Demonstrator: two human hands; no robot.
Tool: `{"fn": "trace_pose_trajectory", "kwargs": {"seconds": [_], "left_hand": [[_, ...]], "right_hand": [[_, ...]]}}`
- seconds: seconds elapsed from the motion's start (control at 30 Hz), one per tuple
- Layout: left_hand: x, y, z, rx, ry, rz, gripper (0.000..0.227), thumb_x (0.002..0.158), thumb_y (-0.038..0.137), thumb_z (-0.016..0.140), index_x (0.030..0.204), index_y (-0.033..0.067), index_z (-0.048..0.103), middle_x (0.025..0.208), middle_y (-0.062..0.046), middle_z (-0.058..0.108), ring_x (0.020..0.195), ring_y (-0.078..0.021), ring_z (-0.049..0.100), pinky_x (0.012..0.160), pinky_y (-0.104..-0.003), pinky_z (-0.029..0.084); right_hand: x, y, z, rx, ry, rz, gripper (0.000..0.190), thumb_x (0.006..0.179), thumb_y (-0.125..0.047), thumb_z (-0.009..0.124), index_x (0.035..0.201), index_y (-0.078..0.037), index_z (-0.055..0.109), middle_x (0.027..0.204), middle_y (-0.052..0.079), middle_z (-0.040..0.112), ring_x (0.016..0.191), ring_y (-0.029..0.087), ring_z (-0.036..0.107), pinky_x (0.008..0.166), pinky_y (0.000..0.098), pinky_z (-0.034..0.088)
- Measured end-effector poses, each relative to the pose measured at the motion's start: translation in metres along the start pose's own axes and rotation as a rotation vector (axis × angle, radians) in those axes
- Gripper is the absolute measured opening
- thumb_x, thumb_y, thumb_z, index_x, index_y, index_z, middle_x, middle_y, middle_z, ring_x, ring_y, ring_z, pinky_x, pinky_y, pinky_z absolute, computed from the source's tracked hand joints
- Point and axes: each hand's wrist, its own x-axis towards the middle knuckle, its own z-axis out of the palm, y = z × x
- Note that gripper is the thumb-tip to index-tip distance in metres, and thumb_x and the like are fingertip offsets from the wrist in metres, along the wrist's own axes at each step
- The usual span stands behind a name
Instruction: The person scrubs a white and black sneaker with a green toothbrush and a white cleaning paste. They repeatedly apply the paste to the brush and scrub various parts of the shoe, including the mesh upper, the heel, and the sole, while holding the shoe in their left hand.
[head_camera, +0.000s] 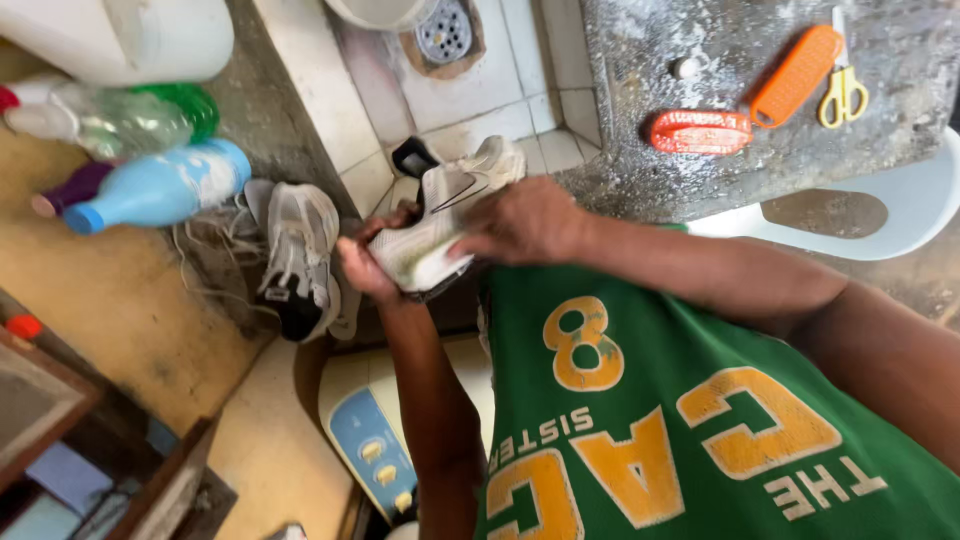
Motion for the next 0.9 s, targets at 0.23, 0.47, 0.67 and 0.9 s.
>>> {"fn": "trace_pose_trajectory", "kwargs": {"seconds": [0.23,0.47,0.67,0.9], "left_hand": [[-0.031,0.003,-0.042,0.08,0.335,-0.061,0.059,0.108,0.049,0.049,0.114,-0.0057,0.068,0.117,-0.029,0.07,0.112,-0.0451,0.067,0.103,-0.061,0.051],[-0.018,0.003,-0.062,0.273,0.362,-0.111,0.051,0.106,0.041,0.054,0.118,-0.0064,0.065,0.116,-0.026,0.068,0.111,-0.0413,0.065,0.101,-0.056,0.052],[-0.024,0.012,-0.06,0.187,0.298,-0.137,0.043,0.096,0.037,0.061,0.114,-0.0019,0.064,0.116,-0.024,0.068,0.11,-0.0406,0.068,0.1,-0.055,0.054],[-0.027,0.009,-0.062,0.223,0.194,0.018,0.041,0.098,0.03,0.063,0.12,-0.0043,0.07,0.12,-0.025,0.069,0.11,-0.0393,0.07,0.096,-0.055,0.057]], "right_hand": [[-0.002,0.053,-0.037,-0.174,-0.124,0.459,0.056,0.102,-0.064,0.054,0.103,-0.015,0.08,0.084,0.018,0.074,0.075,0.037,0.072,0.072,0.0461,0.058],[-0.006,0.067,-0.007,0.022,0.028,0.318,0.042,0.097,-0.055,0.062,0.105,-0.018,0.081,0.084,0.016,0.076,0.072,0.037,0.071,0.072,0.0465,0.057],[-0.026,0.057,-0.001,0.115,0.075,0.263,0.043,0.104,-0.053,0.055,0.109,-0.018,0.079,0.087,0.013,0.076,0.07,0.033,0.07,0.071,0.0449,0.057],[0.007,0.068,-0.014,-0.156,-0.076,0.533,0.055,0.102,-0.061,0.051,0.095,-0.014,0.078,0.073,0.011,0.071,0.062,0.028,0.069,0.062,0.043,0.054]]}}
